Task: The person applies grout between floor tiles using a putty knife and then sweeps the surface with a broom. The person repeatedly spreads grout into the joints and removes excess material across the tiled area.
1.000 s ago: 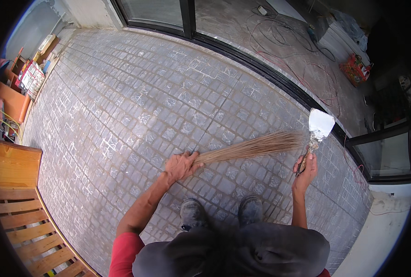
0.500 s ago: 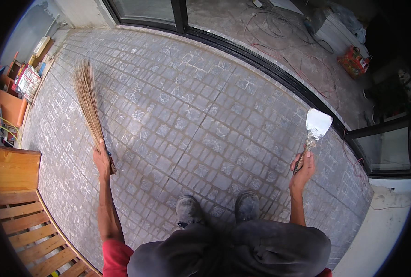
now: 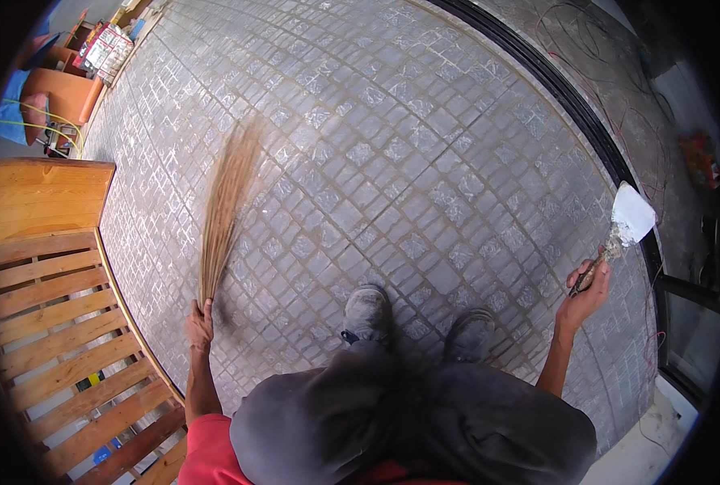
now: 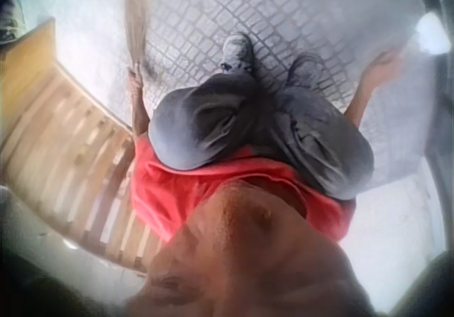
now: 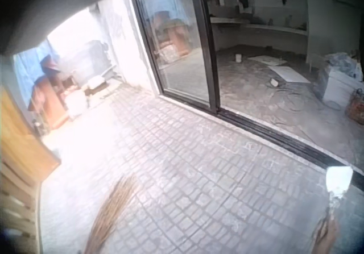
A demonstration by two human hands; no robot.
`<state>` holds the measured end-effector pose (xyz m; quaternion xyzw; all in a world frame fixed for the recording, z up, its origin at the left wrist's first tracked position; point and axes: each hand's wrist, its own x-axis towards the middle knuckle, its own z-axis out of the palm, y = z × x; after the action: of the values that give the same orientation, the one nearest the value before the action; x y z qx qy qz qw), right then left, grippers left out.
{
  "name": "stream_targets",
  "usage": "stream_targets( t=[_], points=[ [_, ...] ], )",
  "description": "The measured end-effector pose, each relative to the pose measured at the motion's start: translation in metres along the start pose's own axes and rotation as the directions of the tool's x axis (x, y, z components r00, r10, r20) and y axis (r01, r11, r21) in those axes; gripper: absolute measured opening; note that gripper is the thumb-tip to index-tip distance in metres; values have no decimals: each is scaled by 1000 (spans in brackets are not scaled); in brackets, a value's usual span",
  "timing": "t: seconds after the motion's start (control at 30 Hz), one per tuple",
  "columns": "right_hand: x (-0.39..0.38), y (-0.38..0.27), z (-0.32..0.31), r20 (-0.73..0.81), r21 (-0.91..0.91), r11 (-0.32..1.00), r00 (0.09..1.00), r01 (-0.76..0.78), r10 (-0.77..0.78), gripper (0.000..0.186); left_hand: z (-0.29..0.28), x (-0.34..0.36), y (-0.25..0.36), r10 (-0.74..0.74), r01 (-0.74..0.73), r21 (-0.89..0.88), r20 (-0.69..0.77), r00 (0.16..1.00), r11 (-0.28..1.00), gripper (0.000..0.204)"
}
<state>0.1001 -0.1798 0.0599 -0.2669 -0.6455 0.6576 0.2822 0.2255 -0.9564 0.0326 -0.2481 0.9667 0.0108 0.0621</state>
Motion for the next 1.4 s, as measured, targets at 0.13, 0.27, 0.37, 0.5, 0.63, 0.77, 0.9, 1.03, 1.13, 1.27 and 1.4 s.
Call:
stream_targets(
  t=[0.13, 0.27, 0.37, 0.5, 0.63, 0.77, 0.9, 1.03, 1.13, 1.27, 1.4],
  points=[
    [5, 14, -14, 18, 30, 1000, 1000, 7, -7, 43, -27, 44, 39, -341, 227, -457, -185, 922, 860, 52],
    [0, 4, -11, 2, 6, 1000, 1000, 2, -2, 43, -23, 9, 118, -274, 96, -773, -103, 956, 627, 41],
    [2, -4, 3, -18, -5, 1000, 1000, -4, 4, 45, -2, -26, 180, 22, -25, -725, -14, 1000, 688, 36],
    [9, -7, -4, -21, 14, 999, 999, 45, -45, 45, -2, -50, 275, 468, -375, -498, 70, 881, 782, 37],
    [6, -11, -10, -11, 19, 999, 999, 50, -50, 44, 4, -43, 305, 756, -692, -327, 136, 640, 644, 40],
    [3, -7, -20, 2, -34, 999, 999, 43, -43, 43, 22, -23, 244, 580, -521, -280, 195, 791, 806, 47],
    [-1, 4, -19, 34, -42, 999, 999, 21, -20, 41, 28, 6, 120, 45, -48, -217, -22, 999, 975, 54],
    [-6, 7, 2, 135, 47, 997, 990, -53, 46, 40, -1, 17, 104, -432, 265, -644, -112, 895, 717, 58],
    [-13, 9, 22, 214, 36, 995, 973, -90, 80, 39, -17, -35, 116, -454, 162, -777, -173, 874, 608, 49],
    [-8, 13, 57, 285, 37, 991, 952, -127, 111, 40, -39, -82, 122, -52, -28, -559, -126, 991, 829, 40],
    [-10, 3, 83, 366, 127, 980, 926, -151, 96, 41, -54, -84, 122, 545, -539, -171, -13, 838, 825, 38]
  ],
)
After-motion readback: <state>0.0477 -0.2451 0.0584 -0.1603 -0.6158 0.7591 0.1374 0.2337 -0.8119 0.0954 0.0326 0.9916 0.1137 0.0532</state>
